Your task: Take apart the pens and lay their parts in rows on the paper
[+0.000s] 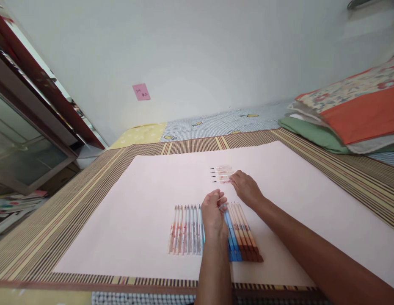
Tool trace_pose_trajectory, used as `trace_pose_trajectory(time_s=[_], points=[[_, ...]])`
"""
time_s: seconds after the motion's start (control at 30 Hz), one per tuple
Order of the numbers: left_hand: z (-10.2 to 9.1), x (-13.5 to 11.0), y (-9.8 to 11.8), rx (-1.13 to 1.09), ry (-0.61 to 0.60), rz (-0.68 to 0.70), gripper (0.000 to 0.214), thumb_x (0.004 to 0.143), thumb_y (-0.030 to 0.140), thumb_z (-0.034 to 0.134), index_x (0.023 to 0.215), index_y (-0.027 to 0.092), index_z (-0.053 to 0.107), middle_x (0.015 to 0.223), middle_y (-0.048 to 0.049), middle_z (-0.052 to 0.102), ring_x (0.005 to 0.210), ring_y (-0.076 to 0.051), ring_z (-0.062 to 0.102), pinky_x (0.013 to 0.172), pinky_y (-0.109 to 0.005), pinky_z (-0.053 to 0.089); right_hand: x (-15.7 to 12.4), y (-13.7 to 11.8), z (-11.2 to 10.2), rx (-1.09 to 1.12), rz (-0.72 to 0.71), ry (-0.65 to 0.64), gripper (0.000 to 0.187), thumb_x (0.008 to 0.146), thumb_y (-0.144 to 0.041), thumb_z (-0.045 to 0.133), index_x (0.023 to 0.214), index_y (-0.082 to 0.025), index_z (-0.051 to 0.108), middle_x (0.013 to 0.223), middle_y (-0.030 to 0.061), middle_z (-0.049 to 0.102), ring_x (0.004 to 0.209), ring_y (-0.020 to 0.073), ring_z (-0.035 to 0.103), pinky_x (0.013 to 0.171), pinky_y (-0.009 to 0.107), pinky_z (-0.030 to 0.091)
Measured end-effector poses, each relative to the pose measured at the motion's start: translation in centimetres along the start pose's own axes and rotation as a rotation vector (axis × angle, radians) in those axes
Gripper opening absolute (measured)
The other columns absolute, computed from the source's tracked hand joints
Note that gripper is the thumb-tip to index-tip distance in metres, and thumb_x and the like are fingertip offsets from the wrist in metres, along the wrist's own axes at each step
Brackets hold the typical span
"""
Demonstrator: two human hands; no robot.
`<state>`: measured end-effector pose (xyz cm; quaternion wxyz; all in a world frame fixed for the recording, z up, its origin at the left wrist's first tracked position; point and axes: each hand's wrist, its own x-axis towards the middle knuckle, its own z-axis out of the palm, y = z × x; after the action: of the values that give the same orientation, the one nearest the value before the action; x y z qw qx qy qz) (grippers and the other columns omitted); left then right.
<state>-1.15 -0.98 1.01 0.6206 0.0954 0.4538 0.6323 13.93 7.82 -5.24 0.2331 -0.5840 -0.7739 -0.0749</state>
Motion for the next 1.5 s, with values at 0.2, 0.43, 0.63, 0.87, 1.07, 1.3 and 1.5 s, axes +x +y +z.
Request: trace_pose_trajectory(time_s=[0.2, 0.43, 0.63, 0.87, 1.07, 1.3, 1.5], points=[[-0.1, 0.0, 0.0, 0.002, -0.011, 0.002, 0.008, 0.079, 0.015, 0.068, 0.085, 0.01, 0.071, 0.08, -0.0087, 0.071, 0.061, -0.01, 0.063, 0.05, -0.018, 0.04, -0.3, -0.2, 0.2, 0.016, -0.009, 0.039, 0.024, 0.101, -0.022, 0.043, 0.102, -0.017, 0.066, 0.102, 0.0108, 0.065, 0.089, 0.0232, 0.058, 0.077, 0.033, 0.039], [-0.2, 0.1, -0.4, -0.001, -0.025, 0.006, 0.012, 0.077, 0.018, 0.07, 0.086, 0.01, 0.072, 0.081, -0.0091, 0.071, 0.062, -0.011, 0.063, 0.051, -0.018, 0.04, -0.4, -0.5, -0.2, 0.084, -0.017, 0.061, 0.023, 0.098, -0.02, 0.045, 0.103, -0.016, 0.067, 0.102, 0.0115, 0.066, 0.092, 0.024, 0.061, 0.08, 0.034, 0.043], [-0.5, 0.7, 0.5, -0.071, -0.016, 0.065, 0.016, 0.079, 0.026, 0.073, 0.076, 0.013, 0.065, 0.062, -0.0011, 0.061, 0.048, -0.007, 0.051, 0.046, -0.018, 0.032, -0.6, -2.2, -3.3, 0.678, 0.235, 0.162, 0.015, 0.087, -0.027, 0.061, 0.095, -0.019, 0.071, 0.092, 0.0064, 0.071, 0.078, 0.0202, 0.062, 0.075, 0.034, 0.049], [-1.0, 0.7, 0.6, -0.027, -0.101, 0.136, 0.049, 0.08, 0.049, 0.075, 0.058, 0.021, 0.041, 0.047, 0.0094, 0.03, 0.038, -0.005, 0.027, 0.04, -0.02, 0.017, -3.7, -7.2, -10.2, 1.489, 0.583, 0.151, 0.033, 0.073, -0.049, 0.083, 0.082, -0.018, 0.075, 0.071, 0.0004, 0.065, 0.055, 0.0098, 0.047, 0.05, 0.024, 0.037], [-0.1, -0.4, -1.0, 0.117, -0.208, 0.168, 0.052, 0.072, 0.047, 0.076, 0.057, 0.024, 0.032, 0.048, 0.0105, 0.025, 0.041, -0.005, 0.018, 0.042, -0.022, 0.011, -6.6, -6.8, -8.9, 1.757, 0.798, 0.406, 0.035, 0.073, -0.045, 0.084, 0.085, -0.015, 0.073, 0.073, -0.0001, 0.061, 0.059, 0.0086, 0.051, 0.05, 0.021, 0.042], [0.4, -2.4, -2.3, 0.434, -0.371, 0.434, 0.045, 0.071, 0.025, 0.067, 0.054, 0.023, 0.025, 0.052, 0.0073, 0.024, 0.053, -0.009, 0.02, 0.052, -0.024, 0.017, -6.8, -2.4, -4.4, 1.795, 0.955, 0.661, 0.029, 0.081, -0.045, 0.073, 0.085, -0.018, 0.065, 0.069, -0.0031, 0.056, 0.055, 0.0091, 0.052, 0.047, 0.021, 0.044], [1.5, -7.2, -2.6, 0.664, -0.603, 0.45, 0.034, 0.078, 0.023, 0.065, 0.056, 0.022, 0.039, 0.056, 0.0041, 0.036, 0.057, -0.012, 0.03, 0.055, -0.026, 0.024, -5.3, -3.5, -4.1, 1.849, 1.017, 0.64, 0.028, 0.075, -0.042, 0.076, 0.086, -0.018, 0.066, 0.069, -0.0033, 0.059, 0.055, 0.0086, 0.053, 0.047, 0.02, 0.045]])
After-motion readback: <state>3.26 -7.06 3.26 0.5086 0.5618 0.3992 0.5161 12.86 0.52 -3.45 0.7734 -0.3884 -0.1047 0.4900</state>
